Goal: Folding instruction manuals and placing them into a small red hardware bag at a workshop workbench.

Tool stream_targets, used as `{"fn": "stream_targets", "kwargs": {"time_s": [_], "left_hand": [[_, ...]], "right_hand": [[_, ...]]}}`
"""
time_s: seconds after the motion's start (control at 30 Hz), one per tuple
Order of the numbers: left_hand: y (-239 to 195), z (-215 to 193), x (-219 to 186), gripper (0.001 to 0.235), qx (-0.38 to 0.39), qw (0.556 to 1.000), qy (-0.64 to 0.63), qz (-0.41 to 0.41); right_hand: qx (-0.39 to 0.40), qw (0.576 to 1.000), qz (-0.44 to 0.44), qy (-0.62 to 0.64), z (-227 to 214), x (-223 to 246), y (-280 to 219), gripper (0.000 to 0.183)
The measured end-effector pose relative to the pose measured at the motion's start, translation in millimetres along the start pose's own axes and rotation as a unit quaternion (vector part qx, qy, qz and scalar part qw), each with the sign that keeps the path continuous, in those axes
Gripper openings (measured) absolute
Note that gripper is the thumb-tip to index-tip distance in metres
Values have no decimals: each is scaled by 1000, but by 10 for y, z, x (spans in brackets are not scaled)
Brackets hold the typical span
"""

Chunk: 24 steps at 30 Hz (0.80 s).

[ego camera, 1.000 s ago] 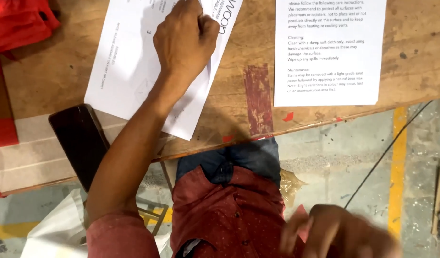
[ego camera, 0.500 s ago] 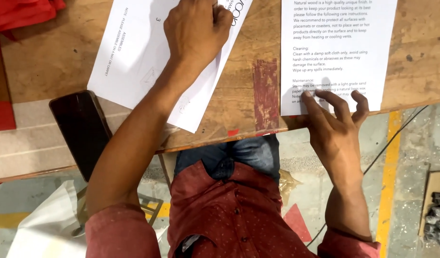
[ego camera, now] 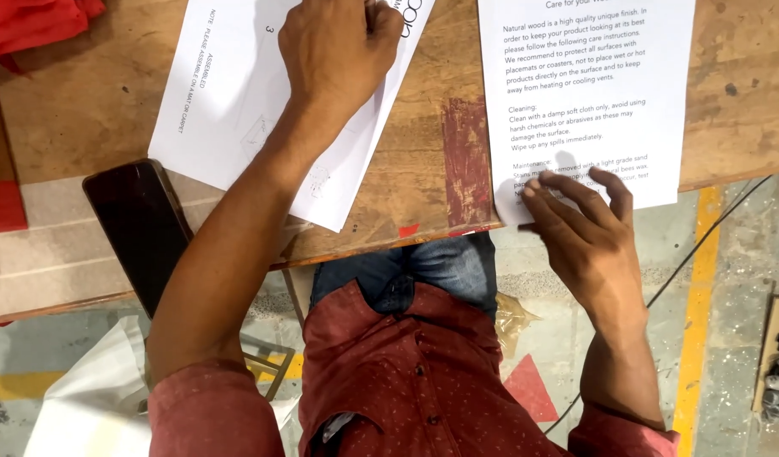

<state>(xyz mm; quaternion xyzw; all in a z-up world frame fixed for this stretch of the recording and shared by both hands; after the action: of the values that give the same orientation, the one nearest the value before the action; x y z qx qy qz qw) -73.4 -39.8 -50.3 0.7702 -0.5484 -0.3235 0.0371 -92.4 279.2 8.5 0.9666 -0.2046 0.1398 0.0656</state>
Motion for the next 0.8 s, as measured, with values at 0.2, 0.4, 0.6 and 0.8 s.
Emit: {"fn": "stream_targets", "kwargs": {"time_s": [0.2,0.4,0.6,0.8], "left_hand": [[5,-17,-19,22,-3,1000,-2,12],[86,-39,46,24,48,998,-6,-27],[119,-211,63,25,45,986,-144,-67],[269,-733,-503,11,-68,983,-164,39]], "right_hand": [[-102,991,1,82,154,-303,-206,21],[-260,923,162,234,137,-602,-247,12],[-268,920,149,245,187,-547,-132,3],[-365,930,9,41,33,9,-139,14]]}}
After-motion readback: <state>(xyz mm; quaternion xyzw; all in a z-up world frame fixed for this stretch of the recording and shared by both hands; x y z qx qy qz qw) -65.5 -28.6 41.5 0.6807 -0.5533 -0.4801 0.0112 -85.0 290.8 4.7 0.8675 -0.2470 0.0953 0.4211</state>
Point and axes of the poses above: each hand's wrist, its own y-axis towards the middle knuckle, its own z-axis out of the palm, x = y × z, the point moved 6 cm from there along y, towards the middle knuckle, and after that the axes turned 6 degrees about x, right-handed, at the moved point
